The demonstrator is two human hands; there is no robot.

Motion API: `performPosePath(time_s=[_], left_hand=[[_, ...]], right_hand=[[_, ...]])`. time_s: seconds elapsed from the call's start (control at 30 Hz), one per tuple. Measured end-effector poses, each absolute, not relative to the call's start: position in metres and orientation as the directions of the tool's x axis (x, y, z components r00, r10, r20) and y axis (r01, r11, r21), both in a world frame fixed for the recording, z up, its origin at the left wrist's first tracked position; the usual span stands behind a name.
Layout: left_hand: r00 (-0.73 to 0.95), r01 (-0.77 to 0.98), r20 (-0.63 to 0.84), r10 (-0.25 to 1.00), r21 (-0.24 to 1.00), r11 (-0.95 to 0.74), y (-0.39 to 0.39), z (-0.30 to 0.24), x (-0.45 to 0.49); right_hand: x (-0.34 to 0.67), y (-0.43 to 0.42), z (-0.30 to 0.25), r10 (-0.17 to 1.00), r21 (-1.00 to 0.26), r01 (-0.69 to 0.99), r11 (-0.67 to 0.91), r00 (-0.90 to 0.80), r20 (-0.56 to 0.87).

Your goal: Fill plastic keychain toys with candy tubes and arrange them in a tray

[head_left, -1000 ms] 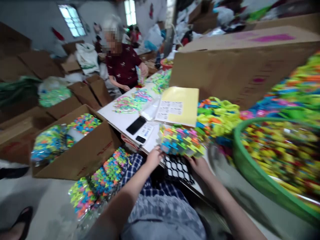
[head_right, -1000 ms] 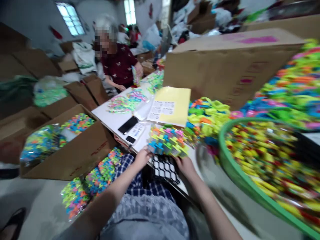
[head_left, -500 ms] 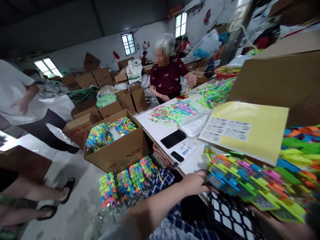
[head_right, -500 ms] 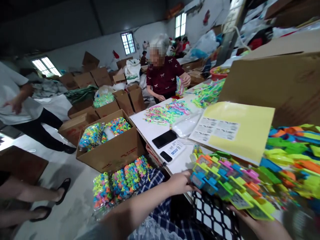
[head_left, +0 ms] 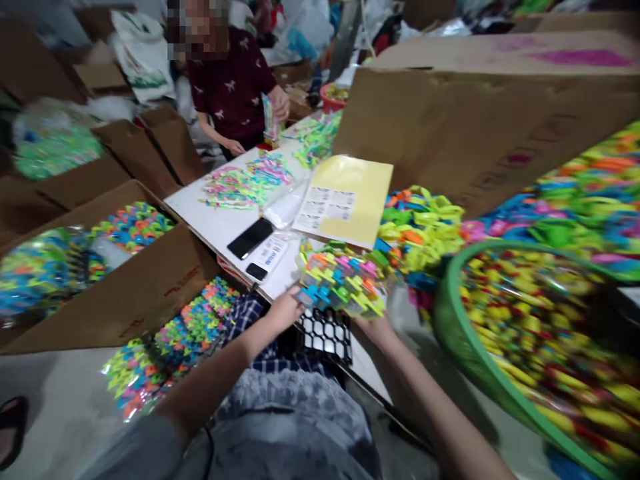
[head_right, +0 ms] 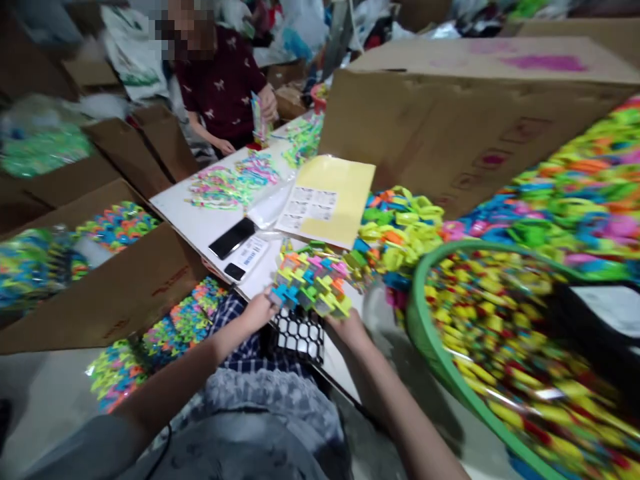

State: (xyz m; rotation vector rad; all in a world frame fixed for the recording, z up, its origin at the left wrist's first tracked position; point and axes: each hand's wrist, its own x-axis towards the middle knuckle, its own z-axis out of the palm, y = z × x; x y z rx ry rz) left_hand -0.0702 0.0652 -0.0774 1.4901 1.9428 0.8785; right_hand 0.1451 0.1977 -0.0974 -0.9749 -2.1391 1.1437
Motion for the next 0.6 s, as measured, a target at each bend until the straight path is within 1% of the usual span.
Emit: performPosePath(time_s=[0.1, 0.2, 0.3, 0.37, 0.4, 0.47, 0.53, 0.6], left_hand=[[-0.27, 0.618, -0.025, 0.962, 0.762, 0.194, 0.065, -0.077, -0.07], [-0.276, 0.633, -0.005, 0.961, 0.752, 0.185, 0.066, -0.076, -0.07], [-0.286, 0.651, 0.018, 0.958, 0.738, 0.18, 0.067, -0.076, -0.07], [-0.291, 0.656, 0.04, 0.956, 0.735, 0.169, 0.068, -0.076, -0.07], [-0.289, 0.657, 0.052, 0.956, 0.737, 0.158, 0.068, -0.075, -0.07], [-0.279, 0.654, 0.078, 0.957, 0.745, 0.129, 0.067, -0.075, -0.071], [-0.273, 0.648, 0.104, 0.956, 0.755, 0.103, 0.063, -0.073, -0.07], [-0.305, 0.641, 0.137, 0.942, 0.761, 0.097, 0.055, -0.07, -0.068]], right_hand=[[0.14, 0.192, -0.088, 0.798, -0.872, 0.374, 0.315, -0.602, 0.031], [0.141, 0.185, -0.08, 0.799, -0.877, 0.38, 0.293, -0.602, 0.006], [0.151, 0.181, -0.073, 0.762, -0.891, 0.376, 0.256, -0.645, -0.053], [0.161, 0.186, -0.07, 0.787, -0.889, 0.389, 0.24, -0.614, -0.056], [0.164, 0.191, -0.069, 0.829, -0.878, 0.406, 0.254, -0.559, -0.018], [0.167, 0.205, -0.069, 0.903, -0.819, 0.467, 0.334, -0.408, 0.135], [0.164, 0.222, -0.07, 0.913, -0.732, 0.551, 0.4, -0.306, 0.269], [0.158, 0.236, -0.072, 0.909, -0.67, 0.614, 0.417, -0.294, 0.295]])
